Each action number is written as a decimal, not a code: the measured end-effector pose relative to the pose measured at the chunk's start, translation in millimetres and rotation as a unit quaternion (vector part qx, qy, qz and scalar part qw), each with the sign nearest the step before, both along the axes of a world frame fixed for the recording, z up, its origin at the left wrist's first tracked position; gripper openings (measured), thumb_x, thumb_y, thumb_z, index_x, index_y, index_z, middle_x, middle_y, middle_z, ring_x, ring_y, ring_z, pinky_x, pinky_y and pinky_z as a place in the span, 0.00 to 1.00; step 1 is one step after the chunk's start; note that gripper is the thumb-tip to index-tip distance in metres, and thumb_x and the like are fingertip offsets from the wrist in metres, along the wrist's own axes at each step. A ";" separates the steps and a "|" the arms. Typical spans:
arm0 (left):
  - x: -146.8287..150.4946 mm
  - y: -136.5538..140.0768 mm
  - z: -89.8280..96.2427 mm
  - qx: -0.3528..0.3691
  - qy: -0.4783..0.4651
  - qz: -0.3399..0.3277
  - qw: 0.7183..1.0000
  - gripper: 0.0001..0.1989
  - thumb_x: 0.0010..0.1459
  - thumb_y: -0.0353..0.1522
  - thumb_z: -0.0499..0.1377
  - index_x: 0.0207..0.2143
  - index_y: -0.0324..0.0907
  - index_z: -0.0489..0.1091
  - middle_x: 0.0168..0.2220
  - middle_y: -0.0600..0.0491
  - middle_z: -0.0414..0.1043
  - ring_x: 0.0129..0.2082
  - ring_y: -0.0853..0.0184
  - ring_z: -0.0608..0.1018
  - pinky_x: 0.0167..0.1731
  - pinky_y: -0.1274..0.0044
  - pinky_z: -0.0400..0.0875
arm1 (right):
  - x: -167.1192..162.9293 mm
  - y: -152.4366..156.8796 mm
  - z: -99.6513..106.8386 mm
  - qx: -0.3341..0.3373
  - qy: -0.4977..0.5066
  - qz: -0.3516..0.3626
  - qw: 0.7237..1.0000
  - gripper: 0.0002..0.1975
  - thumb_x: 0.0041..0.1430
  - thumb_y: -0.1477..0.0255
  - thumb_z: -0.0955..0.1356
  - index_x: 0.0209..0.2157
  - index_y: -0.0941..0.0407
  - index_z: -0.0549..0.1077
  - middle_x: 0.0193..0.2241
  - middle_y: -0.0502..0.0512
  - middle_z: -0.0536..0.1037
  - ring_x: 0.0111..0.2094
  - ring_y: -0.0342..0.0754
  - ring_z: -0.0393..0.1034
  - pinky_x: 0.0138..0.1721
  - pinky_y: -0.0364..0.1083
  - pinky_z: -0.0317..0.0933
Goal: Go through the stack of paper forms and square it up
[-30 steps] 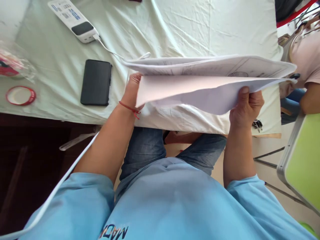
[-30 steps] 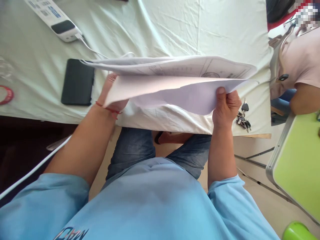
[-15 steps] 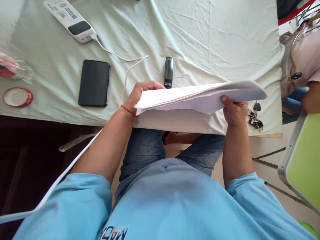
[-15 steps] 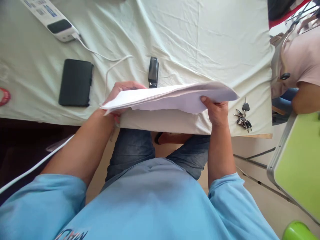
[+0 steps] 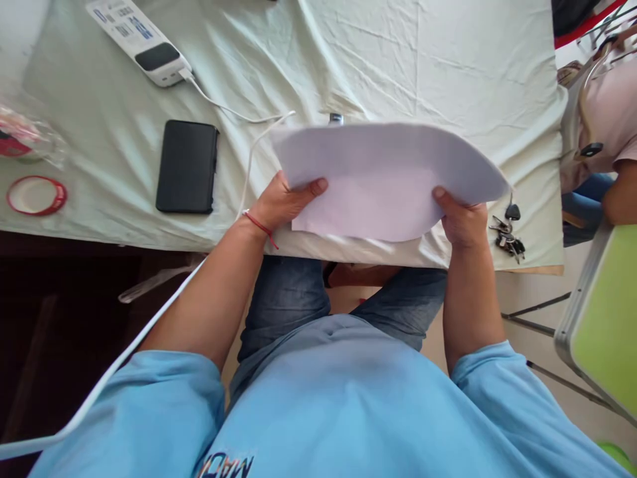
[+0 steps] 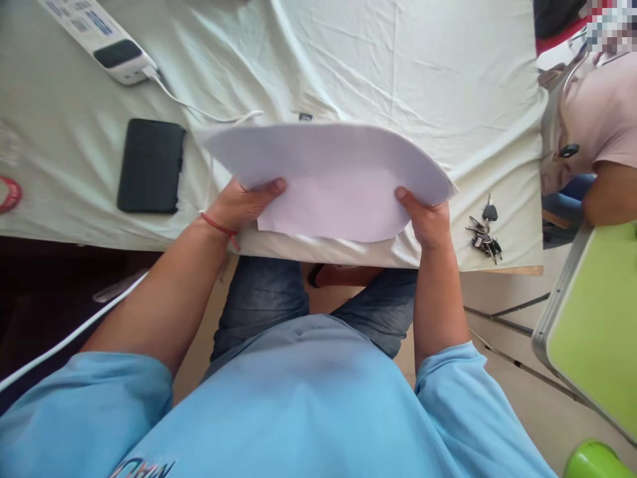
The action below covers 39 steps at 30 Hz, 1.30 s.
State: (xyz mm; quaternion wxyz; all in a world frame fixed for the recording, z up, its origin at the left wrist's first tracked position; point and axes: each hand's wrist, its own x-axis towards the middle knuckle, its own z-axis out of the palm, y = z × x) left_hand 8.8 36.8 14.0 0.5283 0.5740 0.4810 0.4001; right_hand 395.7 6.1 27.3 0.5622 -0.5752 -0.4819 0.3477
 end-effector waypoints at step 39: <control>22.1 14.4 -7.5 -0.011 0.184 0.136 0.973 0.08 0.63 0.39 0.67 0.34 0.46 0.76 0.31 0.51 0.80 0.34 0.60 0.79 0.44 0.68 0.76 | 17.3 -18.5 -2.3 -0.189 -0.006 -0.004 0.982 0.17 0.52 0.54 0.84 0.33 0.50 0.85 0.27 0.47 0.85 0.29 0.49 0.79 0.28 0.46 0.72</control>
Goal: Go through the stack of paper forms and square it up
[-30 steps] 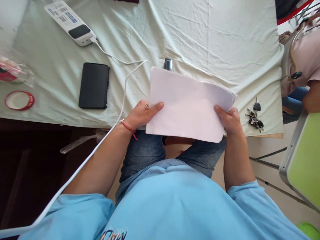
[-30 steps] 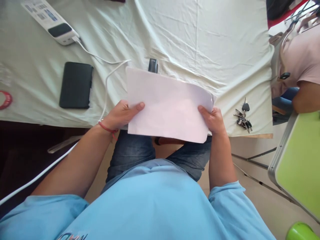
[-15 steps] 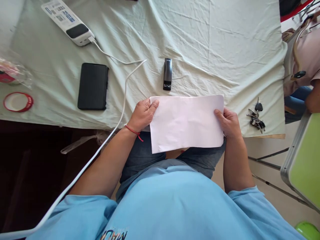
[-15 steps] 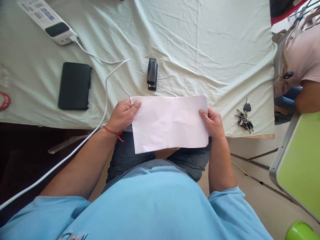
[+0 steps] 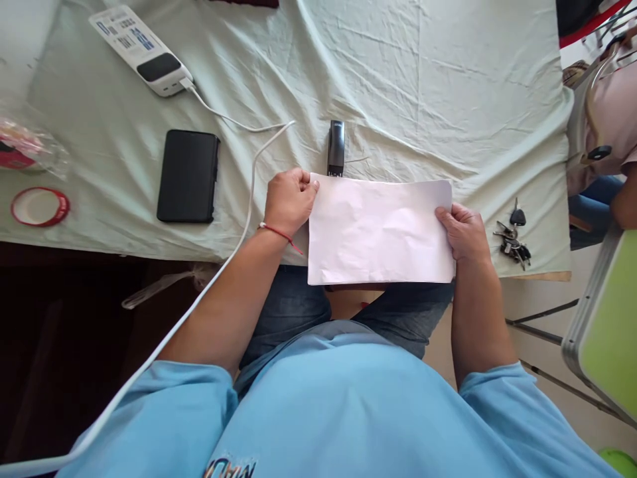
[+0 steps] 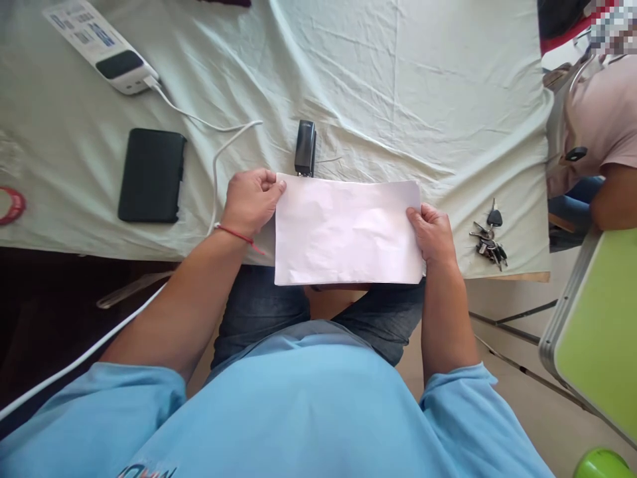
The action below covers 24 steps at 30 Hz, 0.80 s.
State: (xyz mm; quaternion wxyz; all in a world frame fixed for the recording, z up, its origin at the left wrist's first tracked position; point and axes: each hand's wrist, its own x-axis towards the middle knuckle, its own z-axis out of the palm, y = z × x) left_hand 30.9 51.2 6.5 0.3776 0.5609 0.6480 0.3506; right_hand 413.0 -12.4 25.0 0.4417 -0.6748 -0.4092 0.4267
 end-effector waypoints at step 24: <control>22.0 -6.6 -4.8 0.069 0.062 -0.017 0.996 0.29 0.72 0.36 0.62 0.73 0.56 0.79 0.60 0.44 0.79 0.56 0.48 0.82 0.58 0.63 0.77 | 21.1 -1.1 -13.2 0.011 -0.009 -0.030 0.999 0.17 0.51 0.54 0.84 0.35 0.50 0.86 0.27 0.47 0.85 0.31 0.50 0.80 0.31 0.48 0.75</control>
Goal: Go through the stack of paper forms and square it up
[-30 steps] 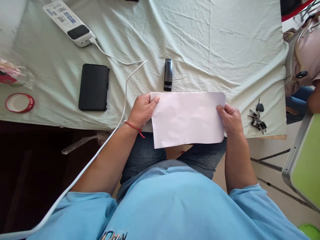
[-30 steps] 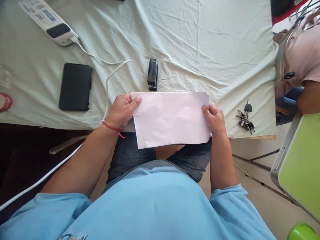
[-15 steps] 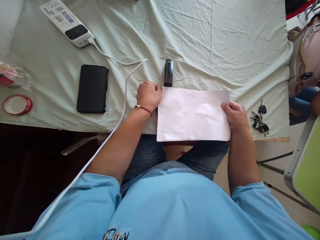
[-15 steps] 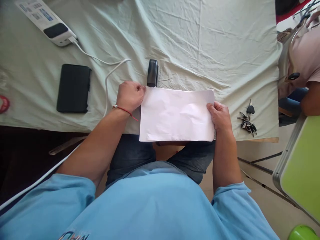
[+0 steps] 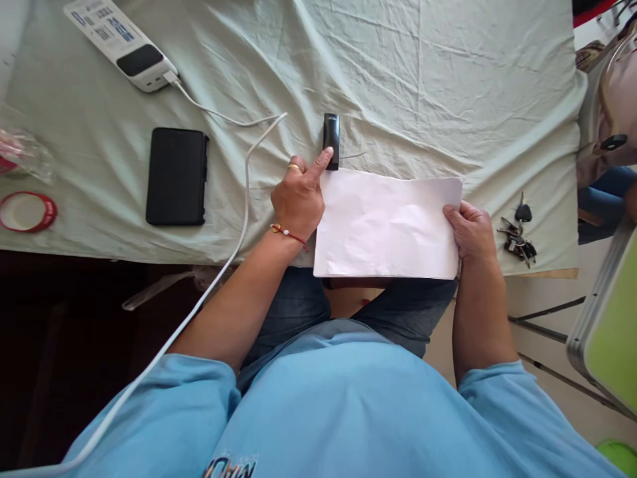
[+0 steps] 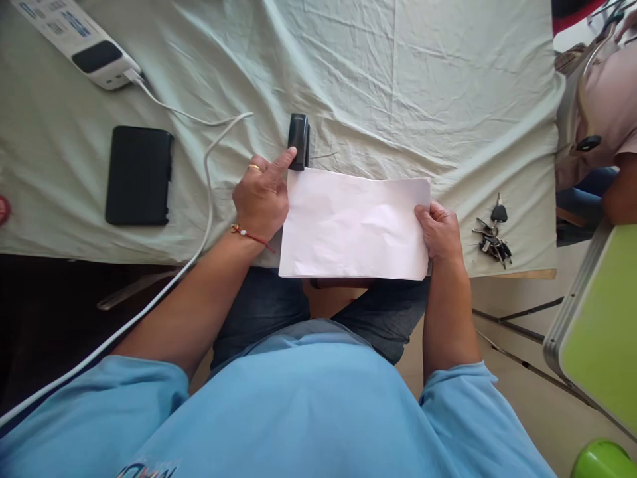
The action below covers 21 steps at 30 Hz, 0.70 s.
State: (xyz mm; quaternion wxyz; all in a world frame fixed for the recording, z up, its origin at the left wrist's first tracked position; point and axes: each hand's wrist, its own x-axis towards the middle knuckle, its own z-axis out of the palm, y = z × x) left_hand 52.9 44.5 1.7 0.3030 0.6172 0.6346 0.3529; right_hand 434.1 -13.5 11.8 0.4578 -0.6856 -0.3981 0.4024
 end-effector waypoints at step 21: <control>89.0 -152.9 149.9 0.154 -0.127 -0.455 0.868 0.16 0.76 0.37 0.57 0.46 0.55 0.87 0.37 0.39 0.80 0.43 0.56 0.86 0.38 0.59 0.82 | -6.5 -4.3 -1.0 0.053 -0.088 0.037 0.994 0.16 0.60 0.54 0.79 0.33 0.52 0.83 0.32 0.49 0.85 0.38 0.49 0.78 0.43 0.48 0.76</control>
